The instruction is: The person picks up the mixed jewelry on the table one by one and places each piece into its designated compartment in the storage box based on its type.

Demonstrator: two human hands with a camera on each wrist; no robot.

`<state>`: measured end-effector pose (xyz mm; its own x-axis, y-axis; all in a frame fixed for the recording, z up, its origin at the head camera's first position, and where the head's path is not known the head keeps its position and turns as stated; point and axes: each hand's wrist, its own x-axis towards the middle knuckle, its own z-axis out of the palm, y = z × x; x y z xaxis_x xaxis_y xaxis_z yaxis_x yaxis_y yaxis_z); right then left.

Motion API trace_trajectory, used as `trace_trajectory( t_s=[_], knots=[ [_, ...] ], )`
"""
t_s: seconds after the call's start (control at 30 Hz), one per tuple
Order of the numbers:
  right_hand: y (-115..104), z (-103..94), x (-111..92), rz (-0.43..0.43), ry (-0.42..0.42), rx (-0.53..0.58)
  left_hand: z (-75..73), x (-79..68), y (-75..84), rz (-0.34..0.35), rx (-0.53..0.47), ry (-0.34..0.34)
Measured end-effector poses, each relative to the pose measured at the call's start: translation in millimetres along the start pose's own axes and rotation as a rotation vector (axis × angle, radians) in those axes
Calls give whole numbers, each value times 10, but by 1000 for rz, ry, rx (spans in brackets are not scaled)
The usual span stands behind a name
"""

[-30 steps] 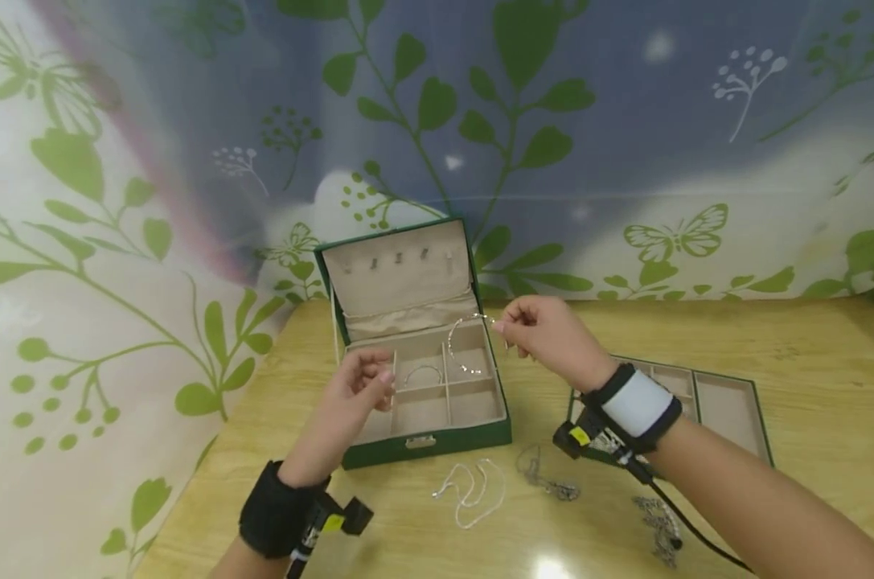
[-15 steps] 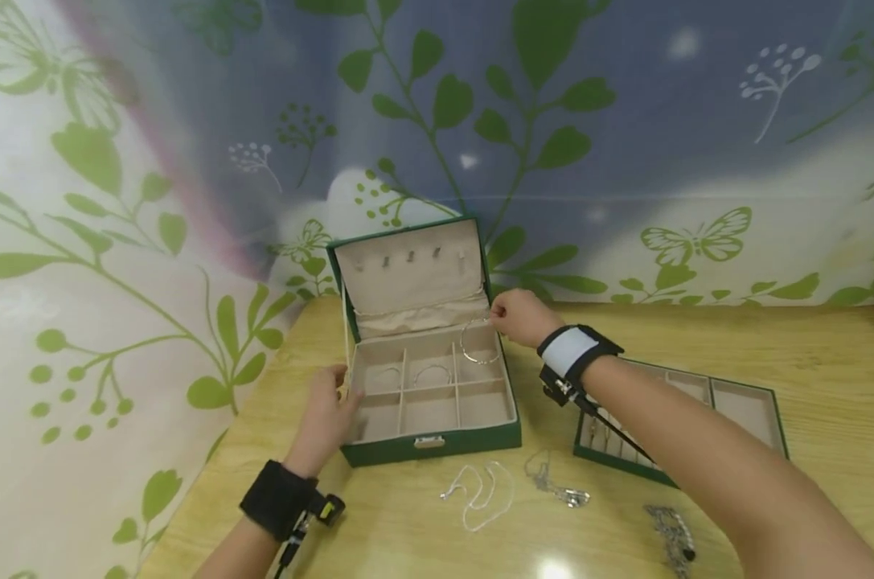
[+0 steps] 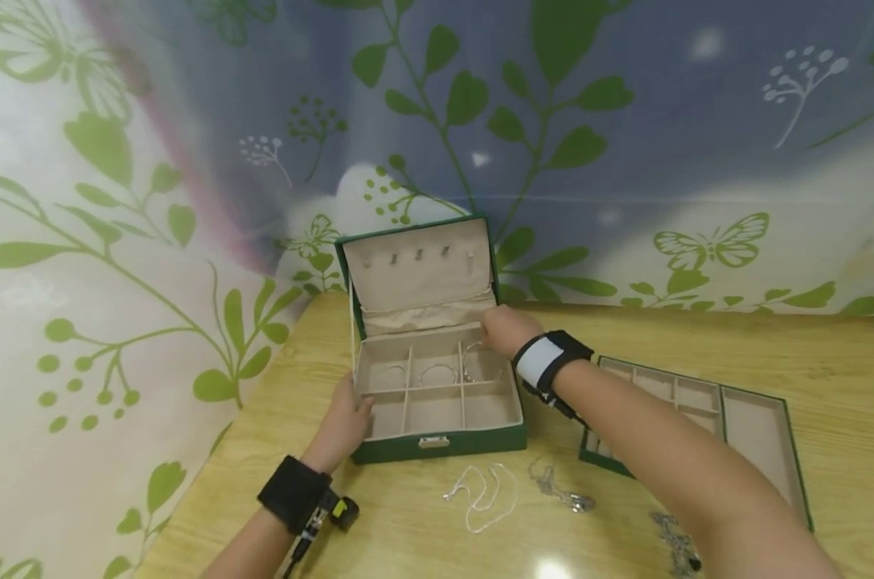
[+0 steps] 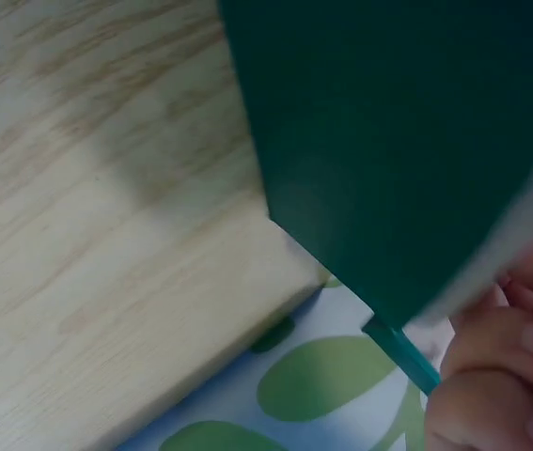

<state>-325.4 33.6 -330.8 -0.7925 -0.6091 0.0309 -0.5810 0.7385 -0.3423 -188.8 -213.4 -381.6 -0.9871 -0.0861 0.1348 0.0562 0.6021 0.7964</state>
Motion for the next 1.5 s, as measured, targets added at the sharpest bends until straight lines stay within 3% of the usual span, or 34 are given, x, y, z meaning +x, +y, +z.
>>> trace_trajectory(
  t_s=[0.2, 0.47, 1.17, 1.5],
  knots=[
    [-2, 131, -7, 43, 93, -138, 46, -31, 4, 41, 97, 20],
    [-44, 233, 3, 95, 166, -228, 35, -54, 14, 69, 54, 30],
    [-51, 273, 37, 87, 193, -214, 27, -78, 25, -17, 41, 48],
    [-7, 252, 15, 91, 177, -184, 39, 0, 6, 19, 69, 37]
  ],
)
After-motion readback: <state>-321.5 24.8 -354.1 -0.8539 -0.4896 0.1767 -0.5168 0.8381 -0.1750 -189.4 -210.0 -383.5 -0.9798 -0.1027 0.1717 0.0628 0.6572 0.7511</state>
